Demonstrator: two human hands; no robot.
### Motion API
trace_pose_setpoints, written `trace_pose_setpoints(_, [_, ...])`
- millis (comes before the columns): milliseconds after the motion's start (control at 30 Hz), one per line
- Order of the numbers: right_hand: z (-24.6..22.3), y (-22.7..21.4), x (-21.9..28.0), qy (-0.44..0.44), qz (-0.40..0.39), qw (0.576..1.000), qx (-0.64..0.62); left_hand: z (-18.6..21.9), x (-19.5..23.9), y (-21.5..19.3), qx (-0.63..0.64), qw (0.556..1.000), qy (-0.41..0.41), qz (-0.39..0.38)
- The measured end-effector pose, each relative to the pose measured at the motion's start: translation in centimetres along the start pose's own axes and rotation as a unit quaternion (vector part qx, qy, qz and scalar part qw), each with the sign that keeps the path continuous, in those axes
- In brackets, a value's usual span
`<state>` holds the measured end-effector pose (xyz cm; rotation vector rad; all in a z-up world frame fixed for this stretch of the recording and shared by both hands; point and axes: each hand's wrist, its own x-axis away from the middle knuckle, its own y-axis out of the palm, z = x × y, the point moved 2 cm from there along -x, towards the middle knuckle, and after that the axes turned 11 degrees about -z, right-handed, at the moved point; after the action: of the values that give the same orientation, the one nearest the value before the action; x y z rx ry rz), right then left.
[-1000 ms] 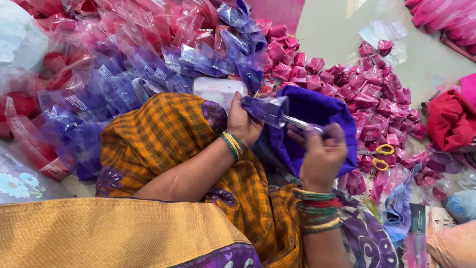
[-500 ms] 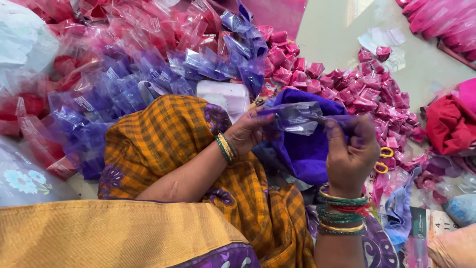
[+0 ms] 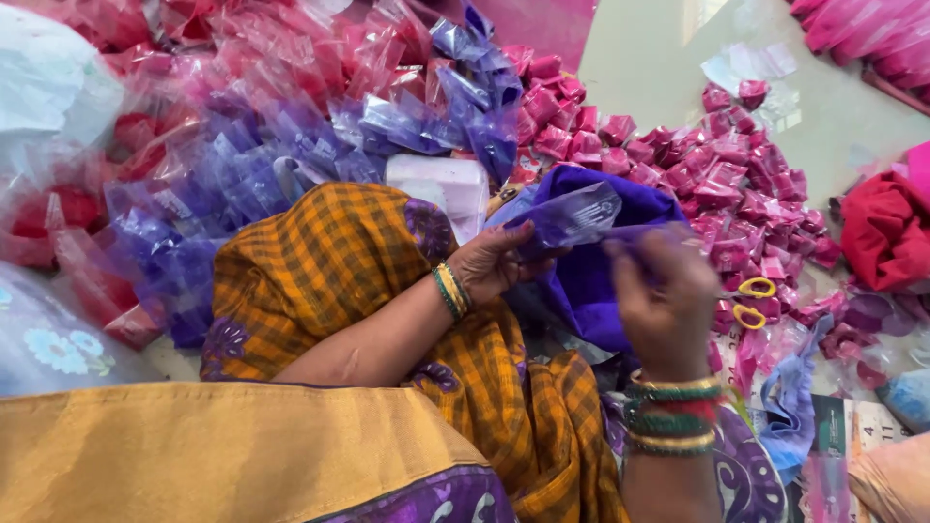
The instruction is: The person packages small items into plastic bags and places them into a purple bag.
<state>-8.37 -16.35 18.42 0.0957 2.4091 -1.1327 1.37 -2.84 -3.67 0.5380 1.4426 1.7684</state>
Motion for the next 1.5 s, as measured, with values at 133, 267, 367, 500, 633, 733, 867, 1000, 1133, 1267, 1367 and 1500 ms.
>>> trace_pose_setpoints(133, [0.2,-0.5,0.6,-0.006,-0.009,1.0,-0.001,0.4,-0.4,0.7,0.0,1.0,0.006,0.017])
trace_pose_setpoints(267, [1.3,-1.0,1.3,0.019,-0.014,0.999,-0.03,0.3,-0.6,1.2,-0.032,0.999,0.009,0.014])
trace_pose_setpoints(367, [3.2,-1.4,2.3,0.019,0.022,0.99,-0.136,0.2,-0.4,0.5,-0.029,0.999,0.023,0.031])
trace_pose_setpoints(500, [6.5,-2.7,3.0,0.067,0.2,0.904,-0.372,0.7,-1.0,0.9,-0.01,0.996,0.061,0.061])
trace_pose_setpoints(633, [12.2,-2.1,4.4,0.181,0.29,0.829,-0.443,1.7,-1.3,0.5,0.013,0.995,0.067,0.066])
trace_pose_setpoints(733, [16.8,0.3,5.8,0.325,0.182,0.847,-0.378,2.0,-1.8,-0.1,0.045,0.997,0.06,0.014])
trace_pose_setpoints(867, [18.5,5.9,5.9,0.411,0.08,0.852,-0.315,2.9,-2.0,0.7,0.078,0.994,0.06,-0.046])
trace_pose_setpoints(1000, [18.9,9.4,5.1,0.4,0.068,0.845,-0.349,3.7,-2.2,2.7,0.106,0.988,0.093,-0.056])
trace_pose_setpoints(1133, [18.5,10.3,4.7,0.401,0.077,0.825,-0.39,3.7,-2.2,2.5,0.087,0.989,0.116,-0.021])
trace_pose_setpoints(1267, [18.4,9.9,4.7,0.377,0.128,0.791,-0.465,3.5,-2.2,2.7,0.068,0.99,0.119,-0.019])
trace_pose_setpoints(1367, [18.4,9.6,4.5,0.352,0.162,0.763,-0.517,3.5,-2.2,1.7,0.037,0.992,0.121,0.013])
trace_pose_setpoints(1500, [18.0,8.8,4.4,0.328,0.192,0.744,-0.549,3.9,-1.9,0.2,0.011,0.99,0.125,0.061])
